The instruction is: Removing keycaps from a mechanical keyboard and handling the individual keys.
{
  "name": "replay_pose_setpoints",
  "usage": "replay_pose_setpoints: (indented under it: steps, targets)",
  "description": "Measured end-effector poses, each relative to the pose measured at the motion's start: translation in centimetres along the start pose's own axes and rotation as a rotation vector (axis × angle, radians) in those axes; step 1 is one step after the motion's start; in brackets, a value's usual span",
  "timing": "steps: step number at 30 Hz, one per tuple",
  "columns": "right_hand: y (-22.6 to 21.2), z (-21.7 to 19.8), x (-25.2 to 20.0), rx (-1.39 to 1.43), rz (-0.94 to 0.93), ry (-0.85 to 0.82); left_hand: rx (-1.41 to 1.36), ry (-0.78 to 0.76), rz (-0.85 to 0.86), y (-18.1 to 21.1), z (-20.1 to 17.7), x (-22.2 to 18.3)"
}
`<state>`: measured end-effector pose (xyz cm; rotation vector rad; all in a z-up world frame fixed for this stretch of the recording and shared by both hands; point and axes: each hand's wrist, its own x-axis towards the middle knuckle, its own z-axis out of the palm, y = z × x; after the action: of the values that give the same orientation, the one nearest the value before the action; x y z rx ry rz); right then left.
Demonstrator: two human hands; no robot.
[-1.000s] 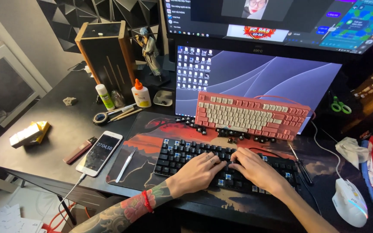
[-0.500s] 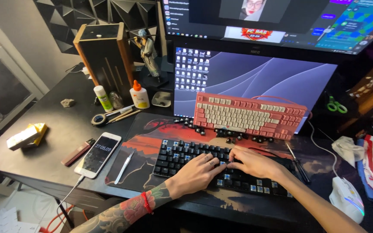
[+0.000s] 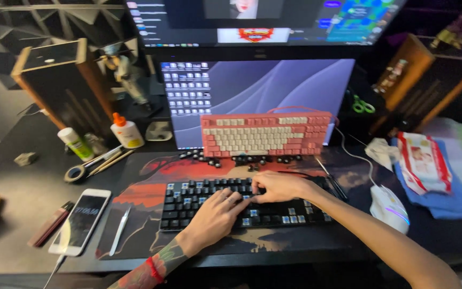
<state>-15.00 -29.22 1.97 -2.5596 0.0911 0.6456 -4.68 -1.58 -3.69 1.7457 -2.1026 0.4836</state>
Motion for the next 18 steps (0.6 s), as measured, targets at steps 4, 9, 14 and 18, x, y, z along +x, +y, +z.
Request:
replay_pose_setpoints:
  steps: [4, 9, 14, 18]
  targets:
    - [-1.1, -0.5, -0.2, -0.046, 0.078, -0.012, 0.007, -0.056, -0.039, 0.0, 0.6, -0.3]
    - [0.4, -0.1, 0.9, -0.019, -0.02, 0.032, 0.015, -0.034, -0.045, -0.2, 1.4, -0.6]
    - [-0.2, 0.0, 0.9, 0.001, 0.034, 0.065, 0.05, -0.016, -0.024, -0.3, 1.3, -0.6]
    - [0.5, 0.3, 1.3, -0.01, 0.02, 0.053, 0.051, -0.016, -0.033, 0.0, 0.7, -0.5]
